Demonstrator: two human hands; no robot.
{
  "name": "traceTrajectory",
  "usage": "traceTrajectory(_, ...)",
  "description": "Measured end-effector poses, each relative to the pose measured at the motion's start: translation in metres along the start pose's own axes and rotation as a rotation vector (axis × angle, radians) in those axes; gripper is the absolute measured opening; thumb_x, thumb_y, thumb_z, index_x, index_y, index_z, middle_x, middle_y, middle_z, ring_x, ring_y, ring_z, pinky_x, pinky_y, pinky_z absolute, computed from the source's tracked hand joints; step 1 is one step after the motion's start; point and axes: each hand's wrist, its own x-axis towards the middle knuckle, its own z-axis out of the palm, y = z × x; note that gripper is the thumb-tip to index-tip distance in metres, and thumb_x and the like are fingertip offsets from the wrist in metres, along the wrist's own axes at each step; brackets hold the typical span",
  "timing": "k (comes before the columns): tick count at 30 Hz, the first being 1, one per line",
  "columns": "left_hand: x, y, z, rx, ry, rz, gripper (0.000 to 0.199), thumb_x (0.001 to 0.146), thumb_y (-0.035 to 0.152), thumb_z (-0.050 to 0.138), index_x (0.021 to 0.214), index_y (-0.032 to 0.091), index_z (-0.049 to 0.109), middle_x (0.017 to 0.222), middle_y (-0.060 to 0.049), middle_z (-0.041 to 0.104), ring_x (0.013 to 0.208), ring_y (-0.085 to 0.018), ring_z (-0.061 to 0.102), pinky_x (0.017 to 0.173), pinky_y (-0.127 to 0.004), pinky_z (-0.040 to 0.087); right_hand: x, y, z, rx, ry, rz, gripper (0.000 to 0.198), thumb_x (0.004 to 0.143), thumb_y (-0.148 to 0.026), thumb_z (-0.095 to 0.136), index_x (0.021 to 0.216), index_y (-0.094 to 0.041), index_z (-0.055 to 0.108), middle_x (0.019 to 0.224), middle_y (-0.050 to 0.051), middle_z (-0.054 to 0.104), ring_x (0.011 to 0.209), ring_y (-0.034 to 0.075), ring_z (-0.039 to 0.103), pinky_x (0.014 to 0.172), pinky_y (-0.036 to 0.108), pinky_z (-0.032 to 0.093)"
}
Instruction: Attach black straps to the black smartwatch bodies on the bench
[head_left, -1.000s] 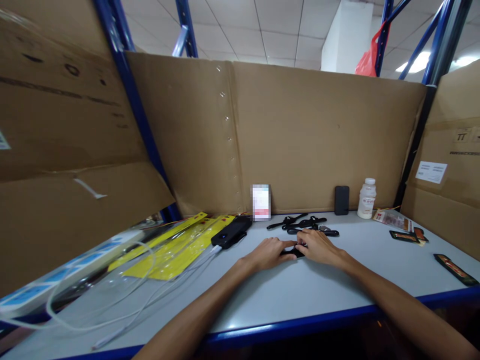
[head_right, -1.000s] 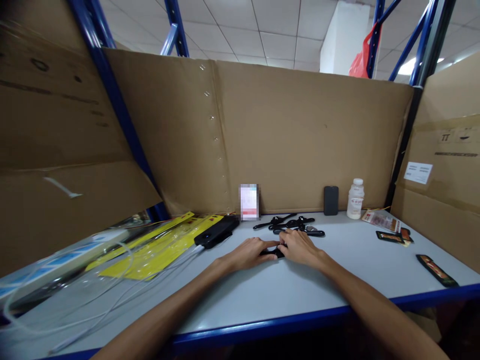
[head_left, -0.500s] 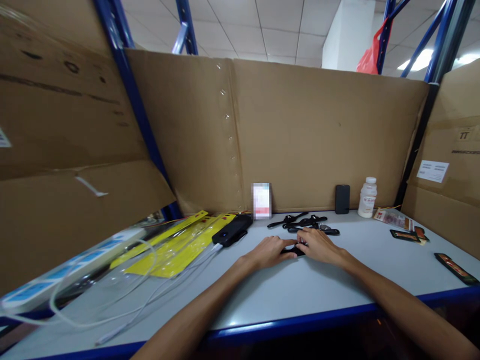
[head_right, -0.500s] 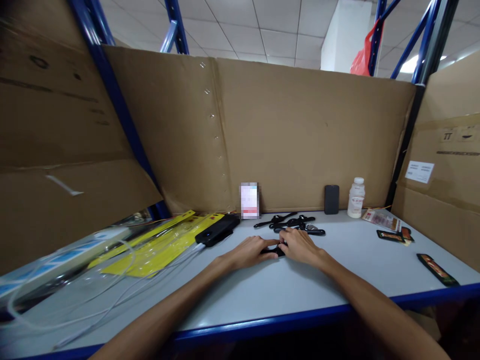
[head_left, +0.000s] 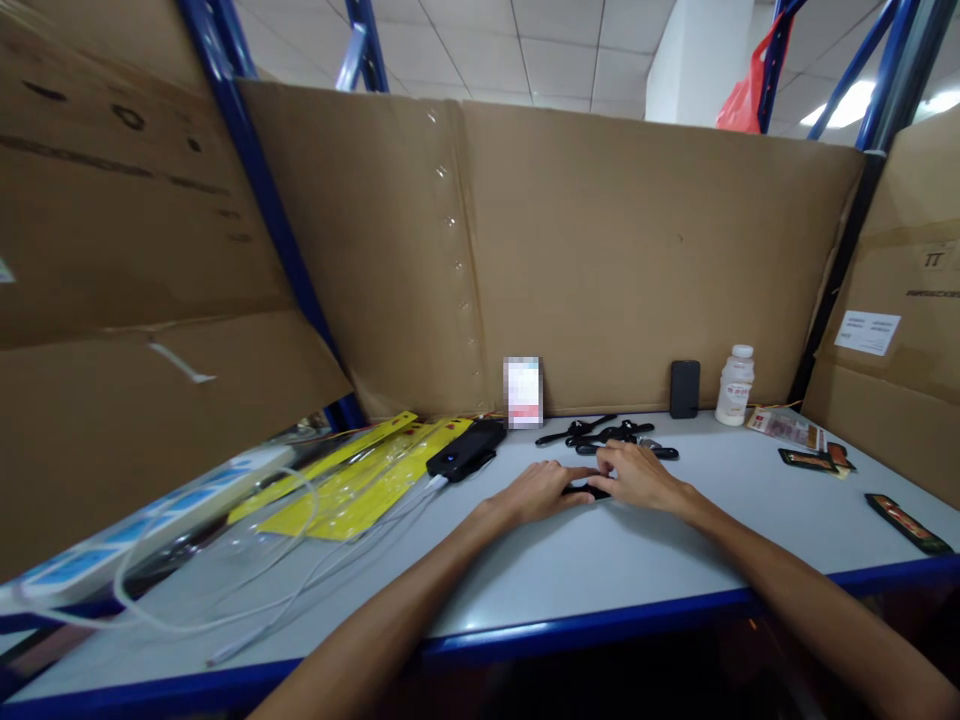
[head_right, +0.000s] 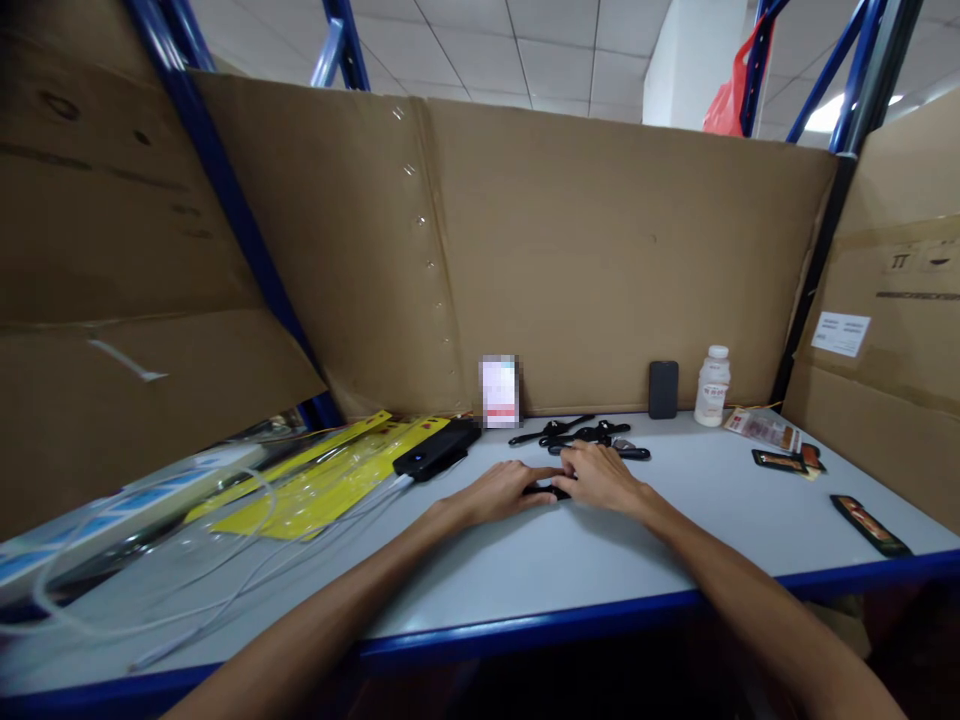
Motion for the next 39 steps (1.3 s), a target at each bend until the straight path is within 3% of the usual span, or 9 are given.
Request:
traceTrajectory(4, -0.001, 0.001, -0.002, 0.003, -0.008, -0.01, 0.053, 0.101, 0.058, 0.048, 0.142, 0.028, 0.06, 0.086, -0.008, 0.077, 0.086, -0.029, 0.074, 0.074, -0.031, 0.049, 0.0, -0.002, -0.003, -0.109, -0.053, 0.079, 0.029, 0.095, -0.048, 0.063, 0.095, -0.019, 0.07, 0.098, 0.007, 0.073, 0.088, 0.022, 0.066, 0.07, 0.029, 0.036)
traceTrajectory(9, 0.0, 0.0, -0.001, -0.004, -0.012, 0.004, 0.053, 0.101, 0.058, 0.048, 0.139, 0.025, 0.063, 0.083, -0.009, 0.076, 0.082, -0.03, 0.073, 0.073, -0.031, 0.049, -0.001, 0.002, -0.003, -0.065, -0.061, -0.037, 0.014, 0.094, -0.026, 0.061, 0.102, -0.02, 0.072, 0.104, 0.007, 0.073, 0.092, 0.02, 0.066, 0.07, 0.026, 0.035)
traceTrajectory(13, 0.001, -0.002, 0.001, -0.004, -0.002, 0.014, 0.054, 0.101, 0.061, 0.046, 0.132, 0.023, 0.067, 0.082, -0.01, 0.076, 0.081, -0.03, 0.073, 0.072, -0.03, 0.048, -0.002, 0.002, -0.003, -0.011, -0.058, -0.132, 0.027, 0.092, -0.011, 0.054, 0.106, -0.023, 0.074, 0.106, 0.005, 0.071, 0.09, 0.017, 0.064, 0.073, 0.026, 0.036)
traceTrajectory(17, 0.001, -0.002, 0.0, 0.02, -0.012, 0.007, 0.053, 0.101, 0.059, 0.046, 0.134, 0.022, 0.066, 0.085, -0.01, 0.077, 0.082, -0.029, 0.073, 0.072, -0.03, 0.048, -0.002, -0.003, -0.004, -0.008, -0.04, -0.043, 0.017, 0.094, -0.028, 0.062, 0.105, -0.021, 0.072, 0.105, 0.006, 0.073, 0.093, 0.02, 0.065, 0.073, 0.026, 0.037)
traceTrajectory(21, 0.0, -0.001, -0.001, 0.007, -0.012, 0.008, 0.053, 0.102, 0.059, 0.047, 0.141, 0.026, 0.061, 0.09, -0.009, 0.078, 0.083, -0.028, 0.074, 0.073, -0.03, 0.048, -0.002, -0.009, -0.006, -0.104, -0.061, 0.046, 0.027, 0.093, -0.045, 0.065, 0.102, -0.019, 0.07, 0.104, 0.009, 0.075, 0.093, 0.024, 0.068, 0.072, 0.028, 0.038)
traceTrajectory(28, 0.0, -0.002, 0.0, -0.011, -0.008, -0.006, 0.056, 0.101, 0.061, 0.046, 0.143, 0.027, 0.06, 0.086, -0.009, 0.077, 0.081, -0.029, 0.073, 0.075, -0.031, 0.049, -0.003, -0.013, -0.007, -0.158, -0.075, 0.084, 0.03, 0.097, -0.046, 0.058, 0.102, -0.02, 0.071, 0.104, 0.011, 0.076, 0.093, 0.025, 0.07, 0.074, 0.029, 0.041)
traceTrajectory(35, -0.001, 0.001, -0.002, 0.013, -0.025, -0.025, 0.051, 0.101, 0.057, 0.049, 0.139, 0.026, 0.063, 0.082, -0.009, 0.076, 0.082, -0.029, 0.073, 0.074, -0.03, 0.048, -0.002, -0.014, 0.0, -0.209, -0.058, 0.194, 0.053, 0.101, -0.059, 0.046, 0.097, -0.017, 0.077, 0.095, 0.015, 0.076, 0.092, 0.028, 0.071, 0.079, 0.033, 0.046)
traceTrajectory(39, 0.0, 0.002, -0.002, 0.003, -0.014, -0.019, 0.052, 0.101, 0.056, 0.049, 0.141, 0.025, 0.062, 0.083, -0.009, 0.076, 0.082, -0.03, 0.073, 0.074, -0.031, 0.049, -0.001, -0.015, 0.002, -0.2, -0.064, 0.193, 0.049, 0.101, -0.054, 0.047, 0.097, -0.017, 0.079, 0.096, 0.016, 0.077, 0.092, 0.029, 0.071, 0.078, 0.034, 0.047)
